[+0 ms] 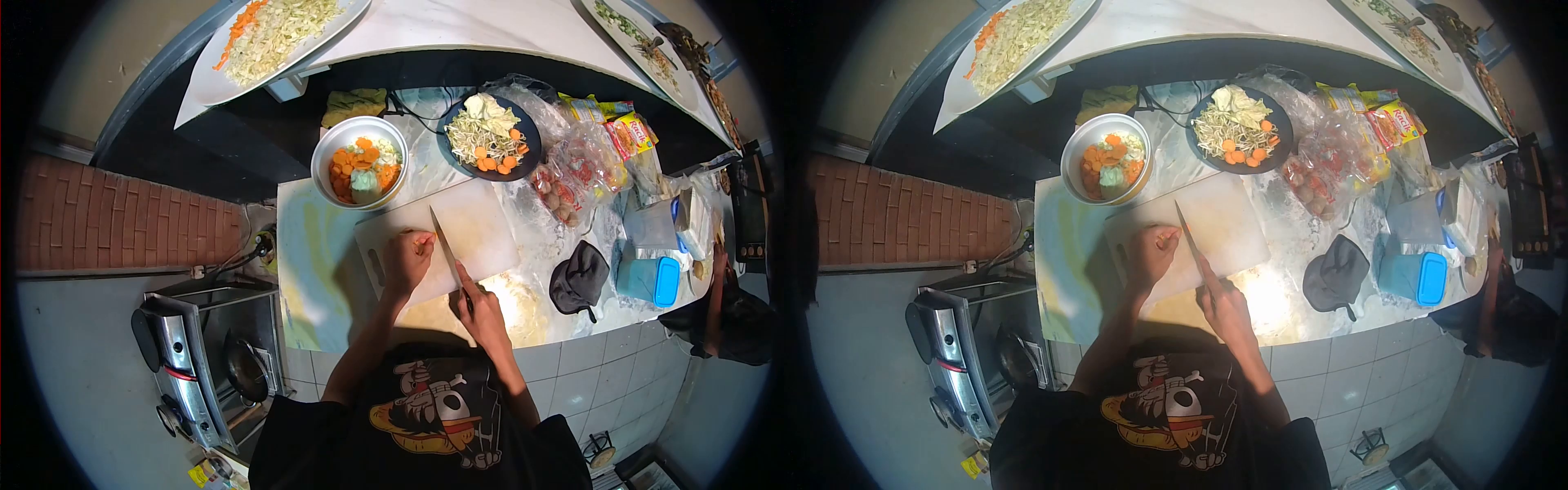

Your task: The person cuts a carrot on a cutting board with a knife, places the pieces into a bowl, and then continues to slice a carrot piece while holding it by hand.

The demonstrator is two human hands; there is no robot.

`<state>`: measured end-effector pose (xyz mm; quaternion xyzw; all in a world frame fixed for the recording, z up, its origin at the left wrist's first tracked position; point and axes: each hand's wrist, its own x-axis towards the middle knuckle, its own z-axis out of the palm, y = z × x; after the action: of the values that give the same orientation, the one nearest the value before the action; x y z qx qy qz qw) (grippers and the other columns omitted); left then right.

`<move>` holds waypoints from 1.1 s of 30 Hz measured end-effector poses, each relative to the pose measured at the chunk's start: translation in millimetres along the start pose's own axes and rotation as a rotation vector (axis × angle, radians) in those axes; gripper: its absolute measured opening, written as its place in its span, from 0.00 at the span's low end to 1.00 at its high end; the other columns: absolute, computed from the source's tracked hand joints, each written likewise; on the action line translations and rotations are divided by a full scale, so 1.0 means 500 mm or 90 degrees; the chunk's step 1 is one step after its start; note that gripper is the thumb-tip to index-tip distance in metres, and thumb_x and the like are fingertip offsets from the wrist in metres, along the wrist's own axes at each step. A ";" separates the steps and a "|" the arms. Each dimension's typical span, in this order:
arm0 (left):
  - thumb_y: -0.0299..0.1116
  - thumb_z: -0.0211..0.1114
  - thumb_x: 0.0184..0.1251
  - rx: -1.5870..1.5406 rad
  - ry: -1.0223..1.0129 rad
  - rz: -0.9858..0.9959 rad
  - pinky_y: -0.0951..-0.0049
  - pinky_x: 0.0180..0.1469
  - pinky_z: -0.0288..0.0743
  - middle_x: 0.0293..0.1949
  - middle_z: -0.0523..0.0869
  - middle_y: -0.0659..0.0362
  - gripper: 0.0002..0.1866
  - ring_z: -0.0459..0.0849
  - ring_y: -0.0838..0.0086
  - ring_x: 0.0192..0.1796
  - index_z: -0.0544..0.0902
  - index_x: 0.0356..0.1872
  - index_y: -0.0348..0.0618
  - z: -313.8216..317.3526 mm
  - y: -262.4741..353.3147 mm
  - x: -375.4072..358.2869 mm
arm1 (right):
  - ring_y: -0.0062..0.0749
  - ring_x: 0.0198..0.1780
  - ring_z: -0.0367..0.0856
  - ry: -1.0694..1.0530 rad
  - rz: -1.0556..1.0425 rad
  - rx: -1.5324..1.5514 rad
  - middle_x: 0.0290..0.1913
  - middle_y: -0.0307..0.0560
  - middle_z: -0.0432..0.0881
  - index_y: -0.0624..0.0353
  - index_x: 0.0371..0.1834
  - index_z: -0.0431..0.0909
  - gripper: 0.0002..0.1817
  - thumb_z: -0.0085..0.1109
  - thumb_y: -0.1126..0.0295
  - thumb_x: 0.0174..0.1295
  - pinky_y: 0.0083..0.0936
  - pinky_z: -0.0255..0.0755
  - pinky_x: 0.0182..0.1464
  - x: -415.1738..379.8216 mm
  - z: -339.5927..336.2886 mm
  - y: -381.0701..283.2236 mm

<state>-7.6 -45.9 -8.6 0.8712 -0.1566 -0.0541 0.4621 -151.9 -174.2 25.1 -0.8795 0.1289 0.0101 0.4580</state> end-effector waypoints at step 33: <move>0.30 0.69 0.59 0.038 0.008 0.031 0.65 0.34 0.79 0.29 0.86 0.52 0.05 0.86 0.62 0.30 0.85 0.32 0.39 -0.028 0.000 0.000 | 0.28 0.17 0.67 0.058 0.004 0.078 0.18 0.52 0.70 0.56 0.72 0.65 0.32 0.50 0.81 0.62 0.22 0.64 0.26 -0.010 -0.009 -0.018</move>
<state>-4.1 -34.8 -0.5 0.8807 -0.1765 -0.0324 0.4383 -155.3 -171.8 35.8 -0.8490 0.1524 -0.0365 0.5047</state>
